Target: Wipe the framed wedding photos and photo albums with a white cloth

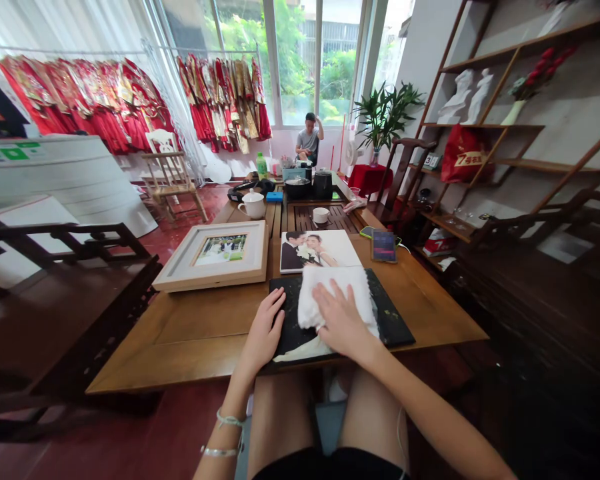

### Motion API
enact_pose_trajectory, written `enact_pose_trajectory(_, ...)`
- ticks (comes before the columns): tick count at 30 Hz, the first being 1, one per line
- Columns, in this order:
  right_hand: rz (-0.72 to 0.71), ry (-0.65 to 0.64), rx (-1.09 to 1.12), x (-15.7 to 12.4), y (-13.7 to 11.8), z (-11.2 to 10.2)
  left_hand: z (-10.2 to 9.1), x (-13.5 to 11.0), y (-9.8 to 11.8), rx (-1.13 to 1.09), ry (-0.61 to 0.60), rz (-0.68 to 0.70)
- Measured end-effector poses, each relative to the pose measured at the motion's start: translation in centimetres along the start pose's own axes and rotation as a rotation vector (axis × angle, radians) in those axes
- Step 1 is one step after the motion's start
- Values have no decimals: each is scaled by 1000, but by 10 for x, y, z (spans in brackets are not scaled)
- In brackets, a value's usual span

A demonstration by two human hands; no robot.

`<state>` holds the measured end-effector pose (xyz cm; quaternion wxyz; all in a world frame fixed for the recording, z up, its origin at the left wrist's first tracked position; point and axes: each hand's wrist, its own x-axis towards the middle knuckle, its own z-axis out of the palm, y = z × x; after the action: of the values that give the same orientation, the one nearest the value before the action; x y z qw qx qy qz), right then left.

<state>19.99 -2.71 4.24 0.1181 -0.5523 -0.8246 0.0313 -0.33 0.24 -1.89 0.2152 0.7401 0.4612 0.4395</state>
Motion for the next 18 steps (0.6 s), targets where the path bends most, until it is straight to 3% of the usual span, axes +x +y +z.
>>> enact_pose_trajectory(4, -285, -67, 84, -36, -15, -2, -1, 0, 2, -4, -22, -21)
enact_pose_trajectory(8, -377, -124, 160, -69, 10, -14, 0, 1, 2, -2, -11, -16)
enact_pose_trajectory(13, -146, 26, 172, -71, 67, -20, 0, 1, 2, 2, -7, -21)
enact_pose_trajectory(16, 29, 80, 139, -52, 90, -19, 0, 1, 3, 4, -14, -22)
enact_pose_trajectory(18, 111, 90, 125, -32, 92, -18, 0, 1, 3, 7, -15, -20)
